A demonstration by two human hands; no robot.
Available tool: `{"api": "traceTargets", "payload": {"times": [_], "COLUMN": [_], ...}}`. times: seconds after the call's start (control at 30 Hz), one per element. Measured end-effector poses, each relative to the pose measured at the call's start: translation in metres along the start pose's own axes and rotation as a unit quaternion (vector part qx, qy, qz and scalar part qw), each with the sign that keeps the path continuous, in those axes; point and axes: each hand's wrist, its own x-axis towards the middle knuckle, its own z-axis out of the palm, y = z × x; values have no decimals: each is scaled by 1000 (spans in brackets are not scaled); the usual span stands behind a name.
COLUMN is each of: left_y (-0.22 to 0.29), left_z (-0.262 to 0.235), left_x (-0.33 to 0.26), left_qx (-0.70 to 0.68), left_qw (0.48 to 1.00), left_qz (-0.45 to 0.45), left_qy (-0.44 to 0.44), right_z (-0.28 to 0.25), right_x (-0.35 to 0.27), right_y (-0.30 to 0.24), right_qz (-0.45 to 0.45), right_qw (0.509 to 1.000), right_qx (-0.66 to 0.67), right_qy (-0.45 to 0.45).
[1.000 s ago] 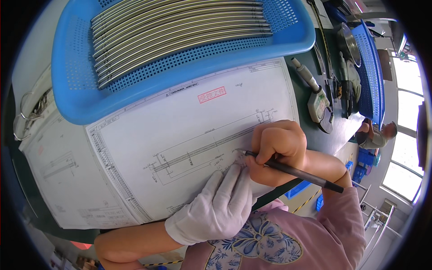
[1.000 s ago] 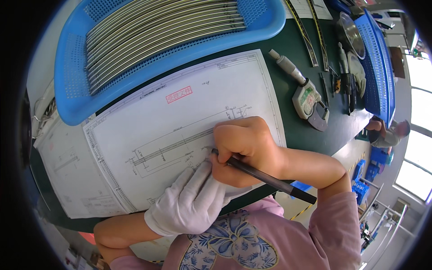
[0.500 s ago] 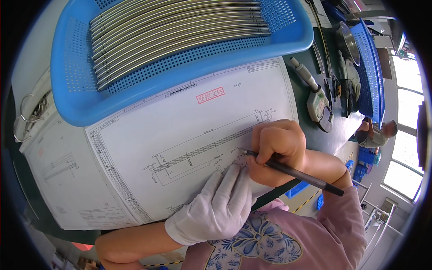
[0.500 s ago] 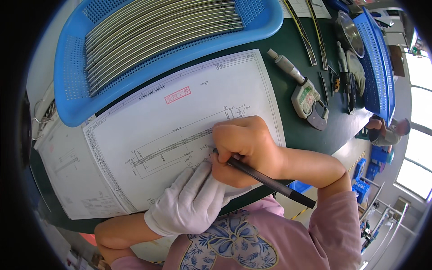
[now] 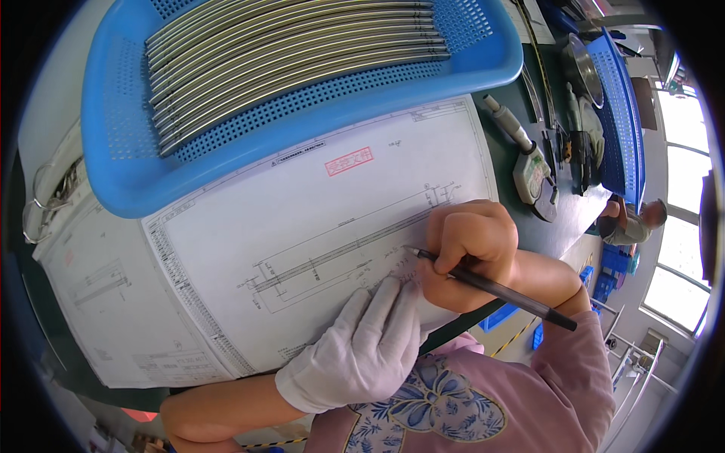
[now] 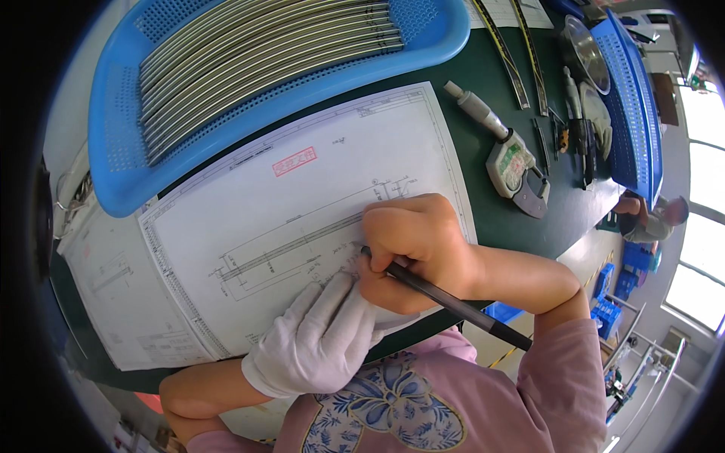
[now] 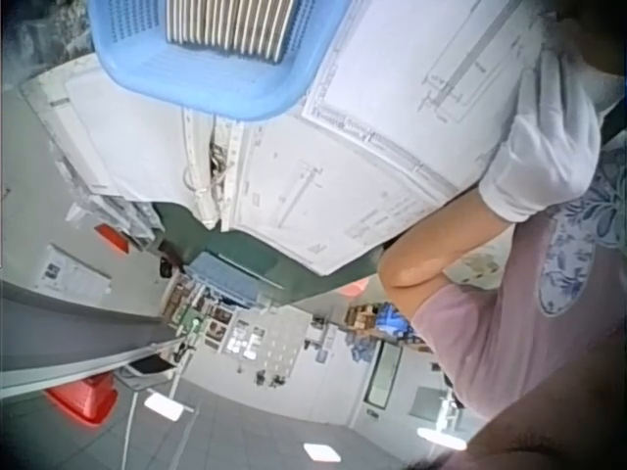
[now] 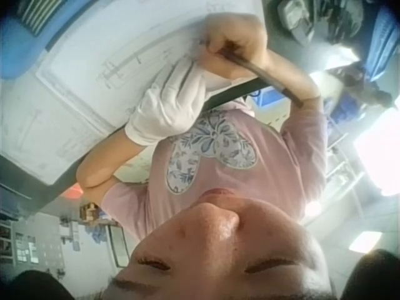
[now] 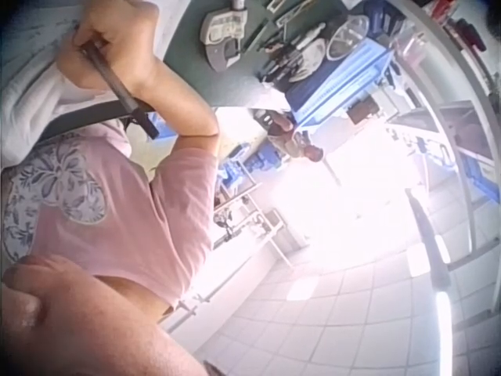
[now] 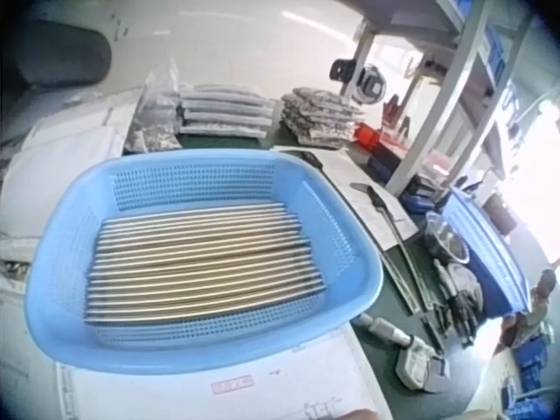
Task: The recorder uses precision measurement tools to check metal rods and records the data on a technical drawing sheet.
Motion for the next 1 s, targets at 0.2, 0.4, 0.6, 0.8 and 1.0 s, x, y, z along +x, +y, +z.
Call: {"api": "traceTargets", "payload": {"times": [0.2, 0.4, 0.6, 0.8, 1.0], "left_y": [-1, -1, -1, 0, 0], "left_z": [-1, -1, -2, 0, -1], "left_x": [0, 0, 0, 0, 0], "left_qx": [-7, -1, -8, -3, -6], "left_qw": [1000, 1000, 1000, 1000, 1000], "left_qz": [1, 6, -1, 0, -1], "left_qy": [-8, -8, -8, 0, -6], "right_z": [1, 1, -2, -3, -5], "right_x": [-1, -2, 0, -1, -1], "right_y": [-1, -1, 0, 0, -1], "right_qz": [18, 26, 12, 1, 13], "right_qw": [1000, 999, 1000, 1000, 1000], "right_qx": [16, 17, -2, -17, 0], "right_qy": [20, 14, 4, 14, 0]}}
